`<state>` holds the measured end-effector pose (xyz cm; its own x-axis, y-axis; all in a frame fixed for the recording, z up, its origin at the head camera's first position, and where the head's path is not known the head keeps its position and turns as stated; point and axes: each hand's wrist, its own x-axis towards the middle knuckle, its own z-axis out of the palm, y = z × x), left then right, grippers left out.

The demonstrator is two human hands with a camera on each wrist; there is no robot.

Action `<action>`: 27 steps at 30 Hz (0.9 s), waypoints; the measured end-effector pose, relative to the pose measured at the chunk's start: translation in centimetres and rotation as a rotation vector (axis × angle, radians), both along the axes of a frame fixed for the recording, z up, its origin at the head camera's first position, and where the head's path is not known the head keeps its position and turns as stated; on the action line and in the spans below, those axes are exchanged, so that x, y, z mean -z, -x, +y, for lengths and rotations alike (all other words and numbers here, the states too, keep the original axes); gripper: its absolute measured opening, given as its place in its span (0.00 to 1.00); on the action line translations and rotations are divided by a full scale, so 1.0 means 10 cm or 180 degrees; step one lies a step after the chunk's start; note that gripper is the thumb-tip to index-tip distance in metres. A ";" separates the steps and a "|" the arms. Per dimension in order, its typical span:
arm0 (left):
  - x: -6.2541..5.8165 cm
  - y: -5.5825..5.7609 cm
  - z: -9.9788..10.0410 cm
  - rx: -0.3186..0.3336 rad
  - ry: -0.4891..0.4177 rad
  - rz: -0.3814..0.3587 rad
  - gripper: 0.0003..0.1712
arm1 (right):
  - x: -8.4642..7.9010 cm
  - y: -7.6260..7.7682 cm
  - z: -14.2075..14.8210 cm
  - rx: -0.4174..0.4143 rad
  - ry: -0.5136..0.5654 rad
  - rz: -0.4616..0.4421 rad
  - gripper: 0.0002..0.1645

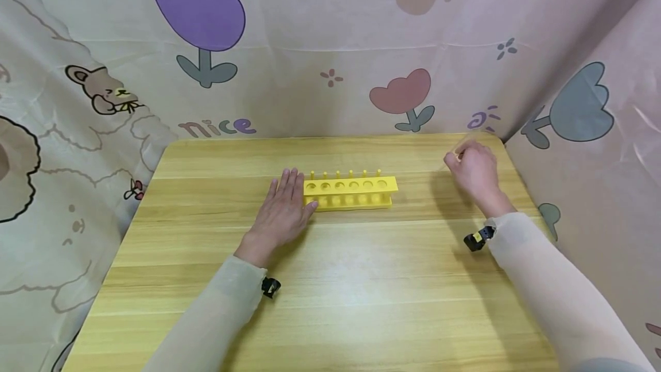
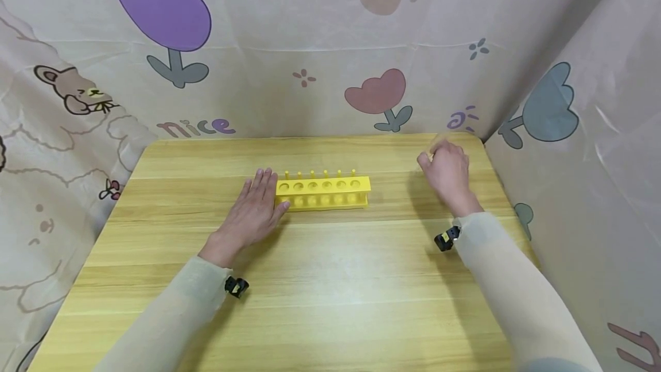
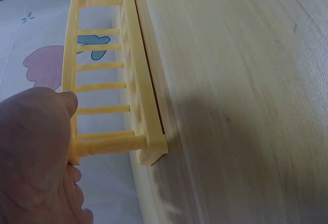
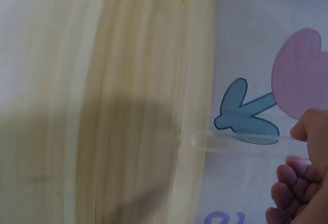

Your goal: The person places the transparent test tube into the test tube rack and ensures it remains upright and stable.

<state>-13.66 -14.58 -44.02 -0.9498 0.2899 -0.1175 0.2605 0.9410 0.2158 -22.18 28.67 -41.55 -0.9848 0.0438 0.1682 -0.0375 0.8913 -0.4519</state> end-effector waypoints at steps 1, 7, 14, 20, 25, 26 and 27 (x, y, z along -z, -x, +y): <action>0.00 0.00 0.00 0.0000 -0.0004 0.0003 0.47 | 0.00 -0.02 -0.02 -0.0035 -0.0048 0.0014 0.26; 0.00 0.00 0.00 -0.0004 -0.0009 0.0052 0.46 | 0.01 -0.10 -0.09 -0.0200 -0.0266 0.0160 0.27; -0.01 0.00 0.01 0.0006 -0.0005 0.0092 0.46 | -0.02 -0.18 -0.17 -0.0276 -0.0348 0.0170 0.27; -0.01 0.00 0.01 0.0006 -0.0006 0.0057 0.46 | -0.13 -0.24 -0.27 -0.0391 -0.0328 0.0384 0.23; 0.00 0.01 0.01 -0.0005 -0.0018 0.0058 0.45 | -0.30 -0.28 -0.41 -0.0506 -0.0246 0.0552 0.21; 0.00 0.01 0.01 -0.0006 -0.0019 0.0061 0.45 | -0.34 -0.29 -0.44 -0.0530 -0.0223 0.0562 0.21; 0.00 0.01 0.01 -0.0007 -0.0011 0.0060 0.45 | -0.39 -0.30 -0.48 -0.0546 -0.0195 0.0561 0.21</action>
